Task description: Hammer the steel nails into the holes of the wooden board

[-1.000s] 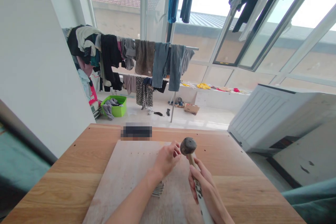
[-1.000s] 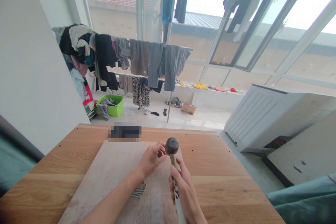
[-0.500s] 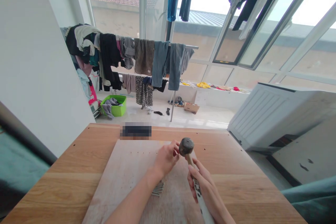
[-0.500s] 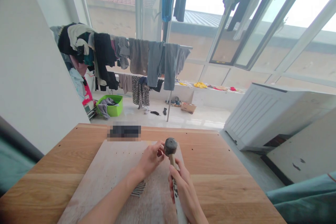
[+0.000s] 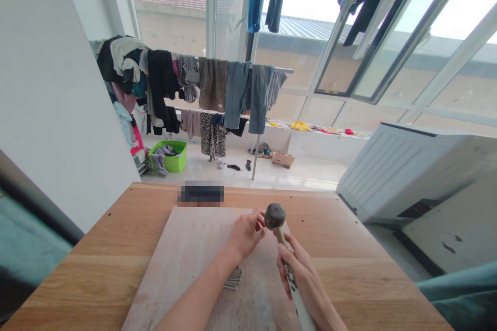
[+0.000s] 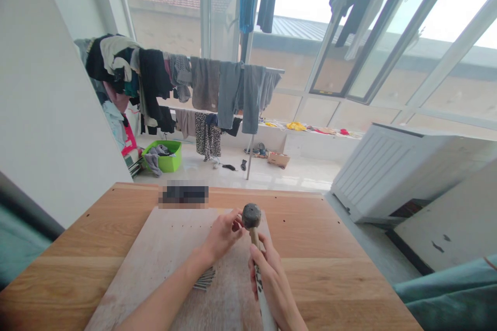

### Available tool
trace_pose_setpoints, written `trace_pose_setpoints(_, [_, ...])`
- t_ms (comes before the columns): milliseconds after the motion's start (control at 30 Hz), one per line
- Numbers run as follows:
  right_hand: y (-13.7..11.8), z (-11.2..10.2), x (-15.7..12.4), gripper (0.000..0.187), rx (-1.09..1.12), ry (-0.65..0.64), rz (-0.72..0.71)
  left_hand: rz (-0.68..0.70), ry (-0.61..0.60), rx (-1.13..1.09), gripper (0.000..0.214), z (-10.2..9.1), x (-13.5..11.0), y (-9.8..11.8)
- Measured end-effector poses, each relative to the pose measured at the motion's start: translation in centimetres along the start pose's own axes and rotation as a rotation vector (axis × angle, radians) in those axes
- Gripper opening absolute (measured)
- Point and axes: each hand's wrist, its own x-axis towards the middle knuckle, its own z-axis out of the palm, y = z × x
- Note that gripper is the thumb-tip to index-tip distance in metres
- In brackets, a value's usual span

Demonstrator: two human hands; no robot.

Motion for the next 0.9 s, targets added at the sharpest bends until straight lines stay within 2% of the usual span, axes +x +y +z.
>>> trace_pose_setpoints(200, [-0.1, 0.2, -0.2, 0.064, 0.027, 0.009, -0.046, -0.018, 0.002, -0.022, 0.028, 0.2, 0.1, -0.2])
trace_pose_setpoints(367, [-0.3, 0.2, -0.2, 0.065, 0.009, -0.006, -0.007, 0.03, 0.012, -0.031, 0.038, 0.2, -0.1, -0.3])
trace_pose_setpoints(633, [0.0, 0.1, 0.1, 0.067, 0.035, 0.01, -0.007, 0.023, -0.002, -0.038, 0.037, 0.2, 0.0, -0.3])
trace_pose_setpoints(900, [0.4, -0.6, 1.0, 0.058, 0.078, 0.099, -0.015, -0.025, 0.007, -0.018, 0.03, 0.5, -0.1, -0.8])
